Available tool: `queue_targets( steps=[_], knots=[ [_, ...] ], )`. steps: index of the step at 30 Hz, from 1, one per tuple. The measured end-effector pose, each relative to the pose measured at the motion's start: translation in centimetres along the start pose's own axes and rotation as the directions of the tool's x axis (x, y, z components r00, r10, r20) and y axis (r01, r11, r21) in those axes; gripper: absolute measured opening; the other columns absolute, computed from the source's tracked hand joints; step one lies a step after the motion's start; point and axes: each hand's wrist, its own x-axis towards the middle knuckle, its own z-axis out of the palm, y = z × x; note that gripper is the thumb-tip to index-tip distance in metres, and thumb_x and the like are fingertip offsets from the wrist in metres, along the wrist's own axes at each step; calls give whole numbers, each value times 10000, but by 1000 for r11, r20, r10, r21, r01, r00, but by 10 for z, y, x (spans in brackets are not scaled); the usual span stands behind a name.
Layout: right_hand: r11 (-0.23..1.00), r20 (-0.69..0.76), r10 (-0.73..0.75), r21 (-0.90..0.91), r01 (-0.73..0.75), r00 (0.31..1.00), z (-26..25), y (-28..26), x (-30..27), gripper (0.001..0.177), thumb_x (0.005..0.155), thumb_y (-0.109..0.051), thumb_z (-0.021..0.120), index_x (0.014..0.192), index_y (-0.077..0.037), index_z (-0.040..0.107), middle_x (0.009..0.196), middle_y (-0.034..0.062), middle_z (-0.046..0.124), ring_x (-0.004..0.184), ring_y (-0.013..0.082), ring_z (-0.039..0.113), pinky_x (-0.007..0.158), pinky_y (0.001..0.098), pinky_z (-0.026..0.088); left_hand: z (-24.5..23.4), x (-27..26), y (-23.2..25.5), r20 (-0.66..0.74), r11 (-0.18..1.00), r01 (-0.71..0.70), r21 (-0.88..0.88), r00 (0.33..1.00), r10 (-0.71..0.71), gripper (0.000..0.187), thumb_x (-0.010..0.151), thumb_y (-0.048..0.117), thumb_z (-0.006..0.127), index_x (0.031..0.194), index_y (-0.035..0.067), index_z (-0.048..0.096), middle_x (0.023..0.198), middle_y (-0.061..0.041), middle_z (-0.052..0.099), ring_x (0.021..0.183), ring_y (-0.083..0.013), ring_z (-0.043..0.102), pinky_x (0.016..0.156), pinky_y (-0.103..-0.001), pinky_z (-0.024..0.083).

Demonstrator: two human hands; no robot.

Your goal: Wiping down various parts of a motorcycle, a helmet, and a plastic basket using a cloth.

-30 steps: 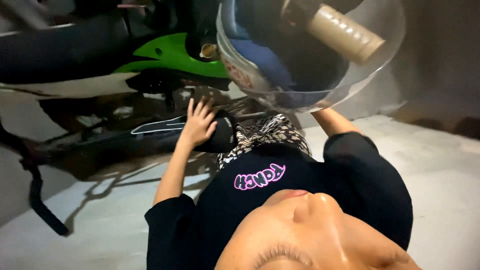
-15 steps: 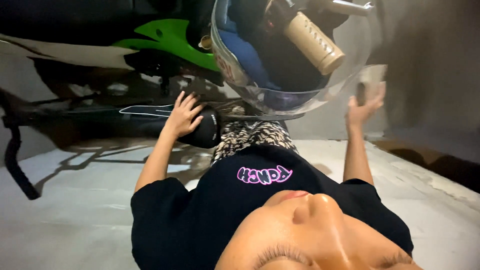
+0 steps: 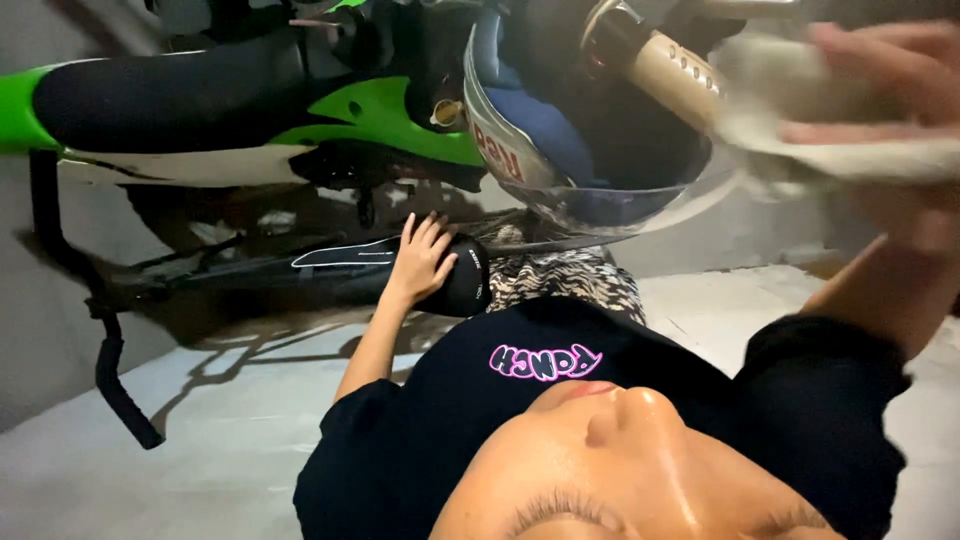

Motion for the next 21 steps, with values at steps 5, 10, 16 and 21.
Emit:
queue_targets(
  steps=[5,10,16,21],
  knots=[
    [993,362,-37,122,-8,931,-16,-1,63,644,813,-95,636,1450,-21,573,1377,194,593,1199,263,585,1029,423,508,5,0,8,-58,999,34,-26,998,-35,455,932,297,663,1301,32,645,1426,-192,568,1436,-368,427,1244,-574,174],
    [938,404,-335,226,262,851,-20,6,91,523,826,-114,688,1347,-77,664,1391,149,653,1172,266,592,985,445,479,14,13,28,-52,968,242,-71,968,-246,347,951,272,671,1207,38,660,1319,-146,631,1363,-328,526,1267,-582,183],
    [712,329,-702,357,605,632,-14,15,139,397,865,-127,732,1258,-81,696,1327,130,675,1237,298,593,1007,491,421,-19,76,103,-600,956,282,84,780,-177,433,1076,216,568,1381,-91,583,1465,-238,573,1403,-427,516,1252,-571,295],
    [640,214,-763,382,667,610,9,22,155,555,793,71,694,1337,-31,667,1330,160,637,1301,361,556,1094,452,460,-35,149,242,-906,913,350,-211,281,-317,415,1085,274,480,1320,-51,584,1412,-222,580,1347,-422,544,1218,-549,376]
  ],
)
